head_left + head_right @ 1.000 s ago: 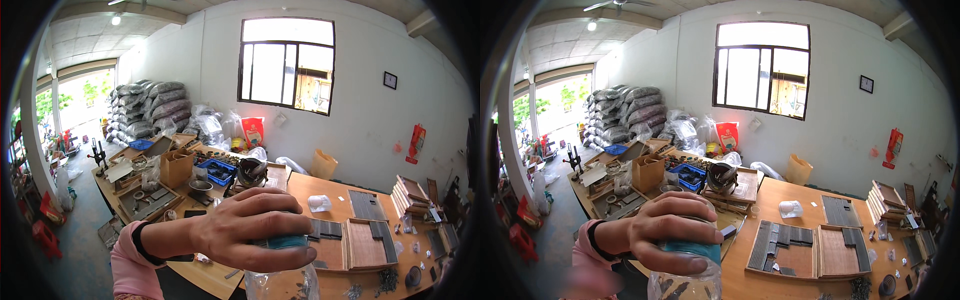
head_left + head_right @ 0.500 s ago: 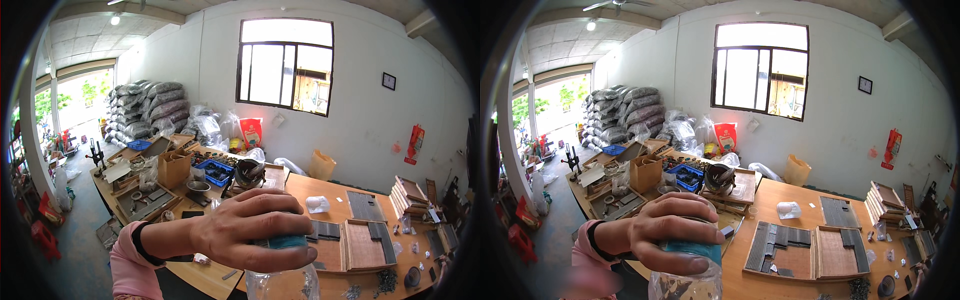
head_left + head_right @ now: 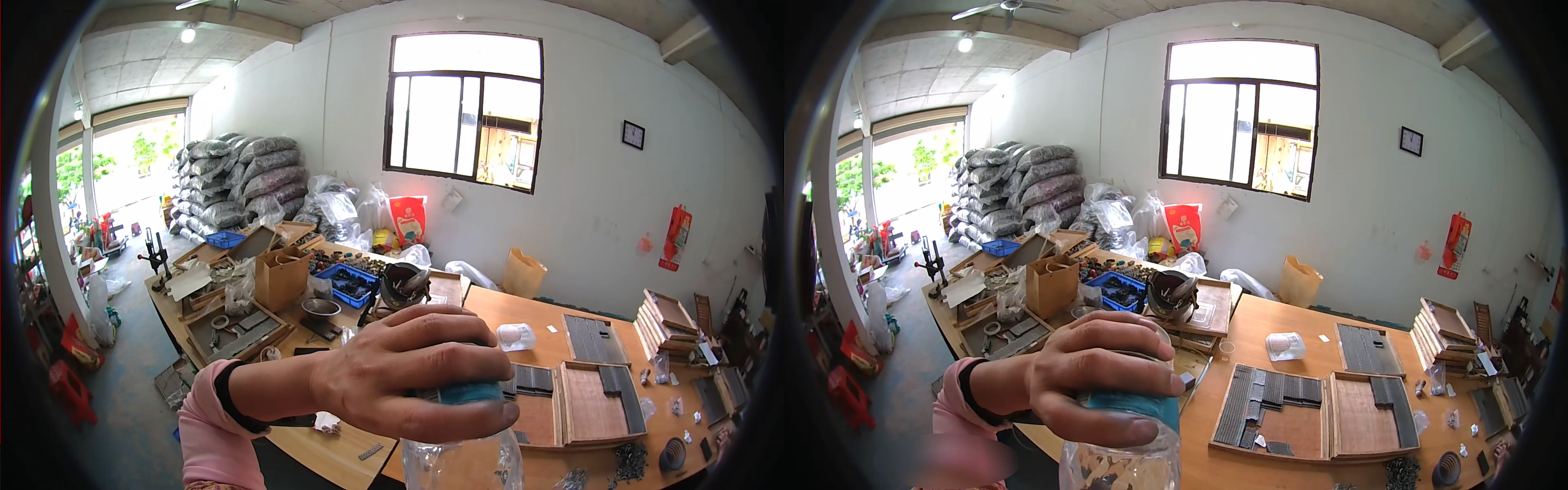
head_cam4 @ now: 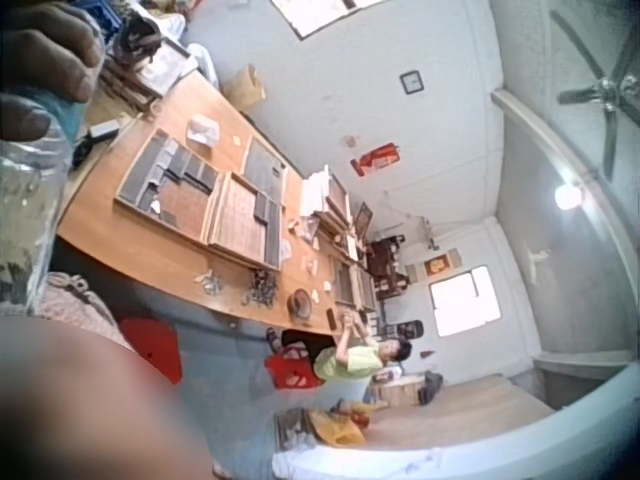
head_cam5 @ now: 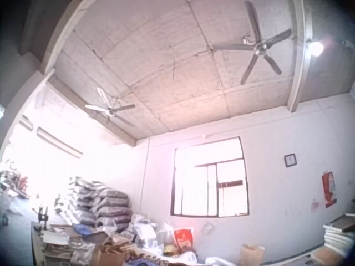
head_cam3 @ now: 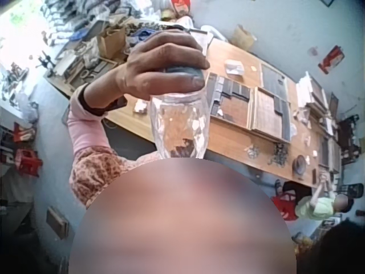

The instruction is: Assembling small metal mesh components and silver pins at a workbench.

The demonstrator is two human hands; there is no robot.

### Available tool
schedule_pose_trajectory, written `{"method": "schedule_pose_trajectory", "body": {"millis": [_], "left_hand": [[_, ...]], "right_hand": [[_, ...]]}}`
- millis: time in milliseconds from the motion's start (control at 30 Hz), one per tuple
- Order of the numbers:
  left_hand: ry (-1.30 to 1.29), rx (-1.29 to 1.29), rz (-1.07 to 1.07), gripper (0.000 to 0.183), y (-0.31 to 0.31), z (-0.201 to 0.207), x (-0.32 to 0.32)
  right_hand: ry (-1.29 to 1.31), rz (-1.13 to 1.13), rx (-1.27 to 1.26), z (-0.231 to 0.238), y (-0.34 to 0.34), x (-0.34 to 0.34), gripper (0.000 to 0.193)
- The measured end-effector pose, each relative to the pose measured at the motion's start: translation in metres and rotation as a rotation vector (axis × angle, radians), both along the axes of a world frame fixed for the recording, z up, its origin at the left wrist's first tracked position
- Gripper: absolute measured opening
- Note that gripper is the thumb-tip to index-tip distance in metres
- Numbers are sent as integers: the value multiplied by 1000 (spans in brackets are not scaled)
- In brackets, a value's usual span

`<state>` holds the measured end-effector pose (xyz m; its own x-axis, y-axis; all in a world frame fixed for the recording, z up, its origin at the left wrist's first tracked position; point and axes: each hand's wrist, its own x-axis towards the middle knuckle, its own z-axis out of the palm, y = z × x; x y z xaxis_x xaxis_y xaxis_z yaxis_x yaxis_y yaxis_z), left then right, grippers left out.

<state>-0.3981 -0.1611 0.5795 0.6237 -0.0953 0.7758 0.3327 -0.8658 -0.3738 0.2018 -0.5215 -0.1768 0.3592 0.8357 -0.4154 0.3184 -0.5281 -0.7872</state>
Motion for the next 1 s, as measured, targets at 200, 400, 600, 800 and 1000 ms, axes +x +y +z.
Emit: {"method": "schedule_pose_trajectory", "body": {"millis": [200, 400, 600, 800, 1000], "left_hand": [[10, -7, -6, 40, 2, 0, 3], [-53, 5, -39, 46, 5, -3, 3], [-58, -15, -41, 45, 4, -4, 0], [-55, -8, -42, 46, 8, -6, -2], [-1, -15, -3, 40, 6, 1, -6]], "right_hand": [[-4, -14, -6, 2, 2, -2, 39], [-12, -26, -3, 4, 12, -4, 40], [-24, -35, -8, 9, 16, -3, 40], [-33, -37, -32, 18, 14, -3, 41], [-37, -44, -39, 19, 18, -3, 41]]}}
